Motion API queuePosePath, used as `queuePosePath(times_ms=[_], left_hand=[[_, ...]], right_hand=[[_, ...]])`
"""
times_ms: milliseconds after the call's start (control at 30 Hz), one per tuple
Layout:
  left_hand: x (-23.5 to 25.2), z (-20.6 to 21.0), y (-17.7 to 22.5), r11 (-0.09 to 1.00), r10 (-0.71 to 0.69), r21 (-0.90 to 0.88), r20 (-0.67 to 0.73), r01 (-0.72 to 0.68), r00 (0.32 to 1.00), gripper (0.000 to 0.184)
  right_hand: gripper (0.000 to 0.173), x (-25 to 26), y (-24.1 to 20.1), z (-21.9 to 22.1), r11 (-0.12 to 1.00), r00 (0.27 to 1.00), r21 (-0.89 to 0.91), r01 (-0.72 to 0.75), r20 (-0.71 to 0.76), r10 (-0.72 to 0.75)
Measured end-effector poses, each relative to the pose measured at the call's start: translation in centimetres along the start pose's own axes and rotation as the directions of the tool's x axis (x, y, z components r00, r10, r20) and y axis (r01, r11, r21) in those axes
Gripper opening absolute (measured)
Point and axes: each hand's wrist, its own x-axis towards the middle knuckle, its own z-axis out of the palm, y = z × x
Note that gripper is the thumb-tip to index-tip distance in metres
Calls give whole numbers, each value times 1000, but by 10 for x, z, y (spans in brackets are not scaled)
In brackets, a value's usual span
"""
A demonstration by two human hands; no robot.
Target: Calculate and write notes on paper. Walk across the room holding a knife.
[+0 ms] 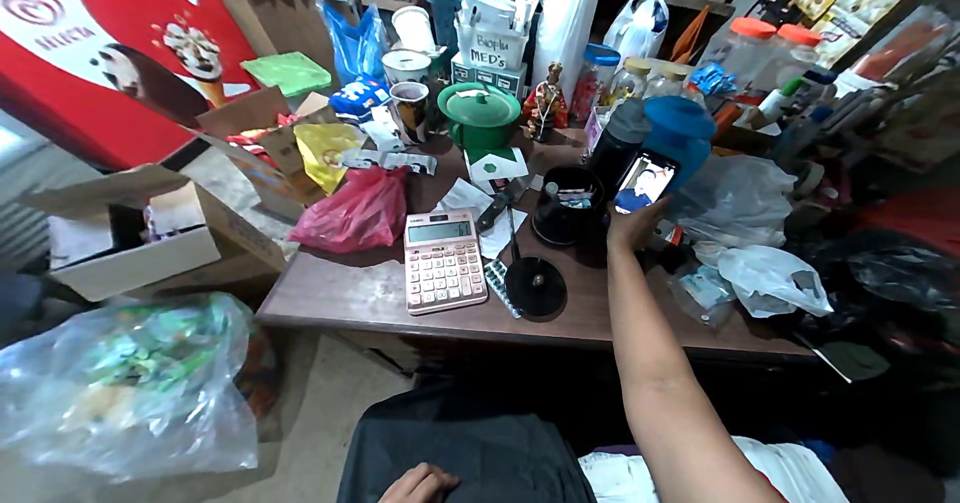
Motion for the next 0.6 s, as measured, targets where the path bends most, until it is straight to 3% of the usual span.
queuePosePath(times_ms=[200,300,367,433,500,600], left_hand=[[-1,4,-3,1000,2,-2,-19,-2,1000,23],[-1,5,-5,1000,2,13,-23,-2,1000,23],[1,6,-7,1000,8,15,-26,-8,1000,23],[3,8,-7,1000,8,8,-27,-8,1000,23],[4,9,-6,1000,5,9,-21,-5,1000,24],[5,8,-3,1000,12,29,-12,-12,1000,24]], right_hand=[[115,-5,2,-6,991,998,116,61,-16,-59],[94,-34,4,-24,928,969,283,243,-40,-242],[67,-74,2,-51,896,920,314,314,131,-369],[46,-112,1,-68,872,814,339,353,348,-464],[54,-139,7,-70,868,700,241,433,516,-493],[97,-160,12,-62,855,647,26,519,641,-413]])
